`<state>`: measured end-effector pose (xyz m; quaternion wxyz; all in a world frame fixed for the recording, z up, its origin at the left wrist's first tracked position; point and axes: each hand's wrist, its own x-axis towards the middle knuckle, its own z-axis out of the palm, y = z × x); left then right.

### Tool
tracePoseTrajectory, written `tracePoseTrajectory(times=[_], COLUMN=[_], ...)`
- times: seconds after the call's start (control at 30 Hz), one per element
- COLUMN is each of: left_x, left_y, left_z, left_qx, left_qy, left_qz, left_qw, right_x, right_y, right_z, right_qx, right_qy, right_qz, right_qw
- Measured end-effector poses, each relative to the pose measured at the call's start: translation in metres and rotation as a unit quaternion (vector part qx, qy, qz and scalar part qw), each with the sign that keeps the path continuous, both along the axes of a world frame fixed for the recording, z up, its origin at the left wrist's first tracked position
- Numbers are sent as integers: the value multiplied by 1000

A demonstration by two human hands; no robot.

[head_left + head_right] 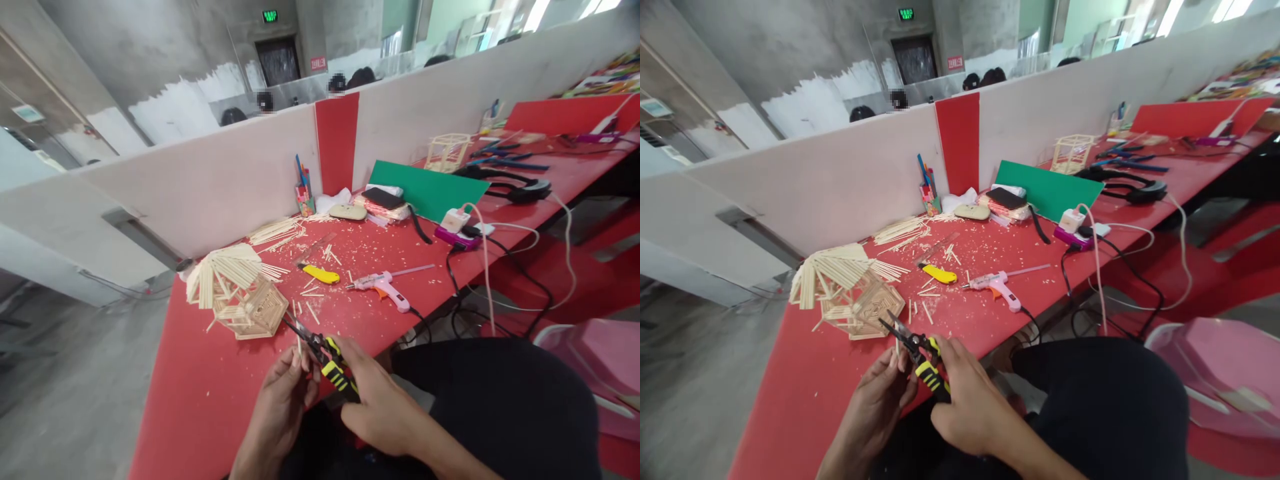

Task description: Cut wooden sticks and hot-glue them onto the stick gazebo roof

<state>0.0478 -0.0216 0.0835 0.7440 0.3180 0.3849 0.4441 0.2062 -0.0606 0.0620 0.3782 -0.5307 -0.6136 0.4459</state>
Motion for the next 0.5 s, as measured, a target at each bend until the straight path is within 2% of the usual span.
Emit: tracePoseTrajectory(times=[0.17, 0.33, 0.43, 0.5], left_x=[-1, -5, -9, -10], left_y=[1, 1, 3, 3], left_z=[-1, -9, -12, -9], left_qx=[-13, 1, 23, 66], left_qy=[-7, -5, 39, 110], left_qz=[-16, -27, -25, 22], left_qw=[1000, 1000, 999, 992], right_x=[-4, -6, -8, -10], right_y=[1, 2, 2, 0], right_z=[1, 7, 6, 0], right_qx=[3, 4, 11, 15], right_qy=[4, -7, -30, -61], right_qz=[2, 11, 3, -5], right_qw=[1000, 1000, 999, 998])
